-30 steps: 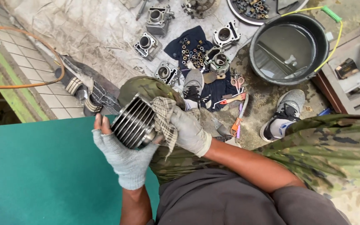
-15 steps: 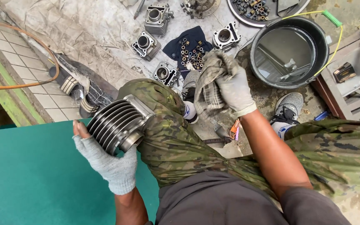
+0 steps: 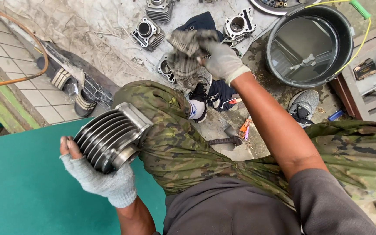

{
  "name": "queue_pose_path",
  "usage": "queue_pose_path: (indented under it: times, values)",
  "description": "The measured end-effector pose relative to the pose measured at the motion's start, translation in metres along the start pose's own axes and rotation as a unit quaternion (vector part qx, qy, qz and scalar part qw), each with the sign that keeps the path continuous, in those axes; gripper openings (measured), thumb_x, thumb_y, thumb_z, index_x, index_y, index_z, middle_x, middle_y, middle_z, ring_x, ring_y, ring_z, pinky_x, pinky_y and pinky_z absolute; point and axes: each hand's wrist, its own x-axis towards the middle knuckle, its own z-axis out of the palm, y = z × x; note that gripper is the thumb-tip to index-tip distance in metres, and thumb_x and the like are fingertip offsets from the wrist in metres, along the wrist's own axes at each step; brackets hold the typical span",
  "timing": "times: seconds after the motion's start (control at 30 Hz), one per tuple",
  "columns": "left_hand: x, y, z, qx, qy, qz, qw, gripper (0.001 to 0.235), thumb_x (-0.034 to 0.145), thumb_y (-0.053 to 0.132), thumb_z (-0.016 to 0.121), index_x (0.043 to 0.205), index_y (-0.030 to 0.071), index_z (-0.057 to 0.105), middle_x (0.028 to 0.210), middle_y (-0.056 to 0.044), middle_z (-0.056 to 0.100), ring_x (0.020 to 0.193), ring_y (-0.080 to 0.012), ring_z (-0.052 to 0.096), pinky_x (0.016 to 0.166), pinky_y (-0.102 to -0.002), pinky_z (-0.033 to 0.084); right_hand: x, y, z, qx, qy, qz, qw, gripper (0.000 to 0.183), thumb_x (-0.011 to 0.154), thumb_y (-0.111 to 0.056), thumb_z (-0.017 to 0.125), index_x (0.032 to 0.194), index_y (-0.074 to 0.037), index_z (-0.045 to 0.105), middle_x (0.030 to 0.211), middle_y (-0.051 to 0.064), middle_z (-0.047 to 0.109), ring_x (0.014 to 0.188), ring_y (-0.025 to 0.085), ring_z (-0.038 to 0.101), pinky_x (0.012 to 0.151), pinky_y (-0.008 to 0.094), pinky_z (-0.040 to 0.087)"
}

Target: Cleaning a motorcycle engine cylinder using a cloth and a small scraping tool to remove debris from surfaces and fins.

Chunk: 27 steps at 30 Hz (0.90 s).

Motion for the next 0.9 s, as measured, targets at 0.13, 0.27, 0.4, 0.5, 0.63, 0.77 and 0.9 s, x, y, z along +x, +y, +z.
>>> queue_pose_path:
  times: [0.13,0.27,0.4,0.5,0.63,0.77,0.9]
  values:
    - [0.003,0.004,0.003,0.014,0.011,0.017,1.000,0.068,0.108,0.042,0.053,0.154,-0.006,0.037,0.153,-0.030,0.042,0.146,-0.0505,0.044,0.126,-0.066,0.044,-0.002,0.074,0.018,-0.066,-0.065,0.147,0.985,0.041,0.104,-0.022,0.053,0.143,-0.010,0.056,0.134,0.016,0.064,0.092,0.026,0.068,0.080,0.038,0.059]
    - [0.003,-0.005,0.011,-0.012,0.044,0.038,0.998,0.080,0.097,0.049,0.059,0.151,-0.006,0.039,0.149,-0.029,0.045,0.138,-0.0476,0.051,0.120,-0.063,0.051,-0.023,0.149,0.038,0.030,-0.069,0.288,0.955,0.053,0.102,-0.009,0.059,0.151,-0.002,0.040,0.148,0.007,0.058,0.117,0.030,0.071,0.076,0.040,0.069]
    - [0.011,0.003,0.010,-0.040,0.020,-0.008,0.999,0.048,0.115,0.020,0.051,0.152,-0.008,0.040,0.148,-0.031,0.045,0.135,-0.0501,0.052,0.115,-0.064,0.052,-0.002,0.302,0.090,-0.102,-0.011,0.228,0.968,0.041,0.100,-0.021,0.060,0.140,-0.011,0.060,0.140,0.017,0.060,0.118,0.040,0.064,0.103,0.049,0.049]
    - [0.022,0.012,0.009,-0.038,-0.019,-0.028,0.999,0.049,0.114,0.021,0.050,0.152,-0.009,0.040,0.150,-0.030,0.045,0.143,-0.0473,0.043,0.120,-0.063,0.048,0.013,0.369,0.123,-0.165,-0.011,0.150,0.975,0.065,0.079,-0.014,0.062,0.144,-0.016,0.056,0.137,0.018,0.060,0.118,0.044,0.061,0.092,0.052,0.051]
    - [0.037,0.023,0.013,-0.044,-0.059,-0.021,0.997,0.050,0.115,0.024,0.046,0.149,-0.011,0.040,0.145,-0.035,0.043,0.136,-0.0516,0.047,0.121,-0.066,0.049,0.017,0.376,0.134,-0.164,0.032,0.135,0.977,0.037,0.089,-0.019,0.060,0.125,-0.018,0.064,0.127,0.015,0.063,0.111,0.045,0.063,0.102,0.062,0.037]
    - [0.040,0.018,0.018,-0.078,-0.054,-0.018,0.995,0.033,0.116,-0.005,0.045,0.149,-0.009,0.042,0.144,-0.036,0.044,0.139,-0.0513,0.044,0.121,-0.067,0.050,0.023,0.436,0.146,-0.094,0.131,0.211,0.964,0.051,0.085,-0.012,0.051,0.133,-0.021,0.067,0.132,0.018,0.065,0.118,0.043,0.062,0.103,0.049,0.047]
    - [0.048,0.017,0.016,-0.052,-0.105,0.009,0.993,0.044,0.115,0.010,0.050,0.153,-0.010,0.039,0.148,-0.038,0.044,0.144,-0.0541,0.042,0.121,-0.072,0.050,0.002,0.427,0.126,-0.072,0.145,0.243,0.956,0.036,0.094,-0.019,0.055,0.127,-0.017,0.067,0.125,0.021,0.063,0.112,0.045,0.061,0.095,0.053,0.048]
